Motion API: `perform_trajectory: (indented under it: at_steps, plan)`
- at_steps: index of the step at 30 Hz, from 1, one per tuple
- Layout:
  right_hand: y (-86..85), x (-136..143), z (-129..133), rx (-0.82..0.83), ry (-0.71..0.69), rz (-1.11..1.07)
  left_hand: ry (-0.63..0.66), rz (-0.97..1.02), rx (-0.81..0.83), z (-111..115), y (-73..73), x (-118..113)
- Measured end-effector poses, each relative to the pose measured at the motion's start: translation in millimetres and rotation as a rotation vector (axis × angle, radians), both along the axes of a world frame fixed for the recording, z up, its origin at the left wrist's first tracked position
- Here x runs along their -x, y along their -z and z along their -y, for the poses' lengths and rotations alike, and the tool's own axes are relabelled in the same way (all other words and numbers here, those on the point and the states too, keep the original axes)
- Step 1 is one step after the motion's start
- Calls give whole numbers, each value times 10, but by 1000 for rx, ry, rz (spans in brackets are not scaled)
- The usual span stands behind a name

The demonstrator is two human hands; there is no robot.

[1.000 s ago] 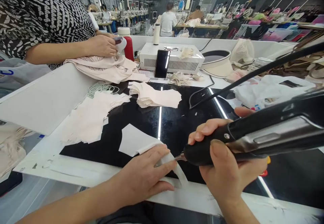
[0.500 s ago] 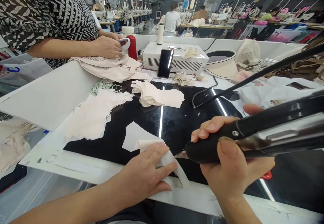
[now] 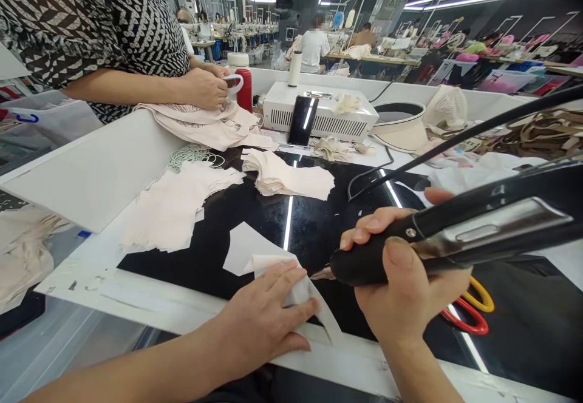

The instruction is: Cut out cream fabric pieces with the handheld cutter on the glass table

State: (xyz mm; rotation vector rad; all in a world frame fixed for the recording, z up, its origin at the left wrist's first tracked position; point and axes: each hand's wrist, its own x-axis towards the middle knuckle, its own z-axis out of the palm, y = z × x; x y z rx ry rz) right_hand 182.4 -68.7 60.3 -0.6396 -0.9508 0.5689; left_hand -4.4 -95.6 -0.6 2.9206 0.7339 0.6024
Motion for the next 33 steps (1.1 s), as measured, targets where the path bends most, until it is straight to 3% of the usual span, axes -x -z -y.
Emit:
perform_trajectory:
  at_steps: [25, 33]
  plan:
    - [-1, 22, 28, 67, -12, 20, -11, -21, 49, 11, 51, 1]
    - [47, -30, -63, 67, -39, 53, -2, -20, 99, -112, -86, 220]
